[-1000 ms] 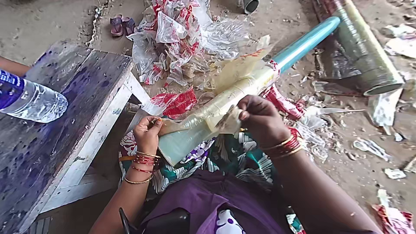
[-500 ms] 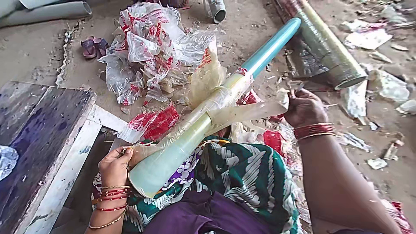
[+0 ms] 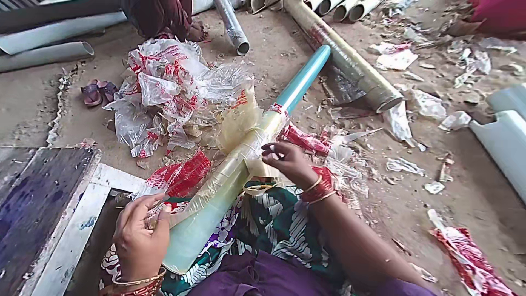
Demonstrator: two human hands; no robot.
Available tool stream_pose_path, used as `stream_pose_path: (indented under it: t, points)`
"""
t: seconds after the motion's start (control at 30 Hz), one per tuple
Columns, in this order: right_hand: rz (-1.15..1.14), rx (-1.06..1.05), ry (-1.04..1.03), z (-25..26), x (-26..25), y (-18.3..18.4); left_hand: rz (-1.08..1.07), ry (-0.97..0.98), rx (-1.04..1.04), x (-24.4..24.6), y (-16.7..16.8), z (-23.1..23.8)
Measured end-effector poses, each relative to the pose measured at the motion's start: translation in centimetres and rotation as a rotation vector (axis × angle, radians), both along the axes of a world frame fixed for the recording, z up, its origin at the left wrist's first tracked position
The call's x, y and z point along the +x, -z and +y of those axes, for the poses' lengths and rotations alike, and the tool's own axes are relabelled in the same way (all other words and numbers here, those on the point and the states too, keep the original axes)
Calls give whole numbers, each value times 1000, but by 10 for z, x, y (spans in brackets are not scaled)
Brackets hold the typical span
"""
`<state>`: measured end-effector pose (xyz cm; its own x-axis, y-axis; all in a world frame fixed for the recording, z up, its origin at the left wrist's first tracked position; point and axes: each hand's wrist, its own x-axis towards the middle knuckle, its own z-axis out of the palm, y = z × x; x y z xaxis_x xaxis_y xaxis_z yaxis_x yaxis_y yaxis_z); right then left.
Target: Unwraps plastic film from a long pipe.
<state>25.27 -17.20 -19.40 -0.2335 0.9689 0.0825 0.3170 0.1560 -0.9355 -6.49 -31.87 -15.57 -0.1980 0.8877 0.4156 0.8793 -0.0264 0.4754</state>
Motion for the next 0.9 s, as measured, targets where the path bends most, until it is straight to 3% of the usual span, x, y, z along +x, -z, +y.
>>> stream_pose_path:
  t: [0.1, 0.17, 0.27, 0.37, 0.53, 0.63, 0.7, 0.8, 0.9]
  points:
    - [-142, -50, -33, -7, -31, 12, 144, 230, -9, 44, -12, 20]
    - [-252, -80, -30, -6, -40, 14, 271, 305, -145, 71, -5, 32]
    - [-381, -137, -76, 2, -38, 10, 374, 226, -583, 108, -4, 49]
    - [-336, -193, -113, 10, -29, 11, 424, 83, -934, 123, -2, 70]
    - [-359, -226, -164, 16, -25, -1, 382, 34, -1022, 118, -6, 80]
    - [-289, -216, -32, 25, -15, -11, 271, 29, -1046, 99, -9, 94]
    - [-169, -215, 187, 42, 19, -22, 183, 35, -1045, 78, -7, 105]
    - [-145, -206, 522, 57, 108, -47, 15, 85, -1041, 51, -4, 125]
    - [-203, -171, 924, 54, 252, -70, -109, 110, -1041, 36, 0, 131]
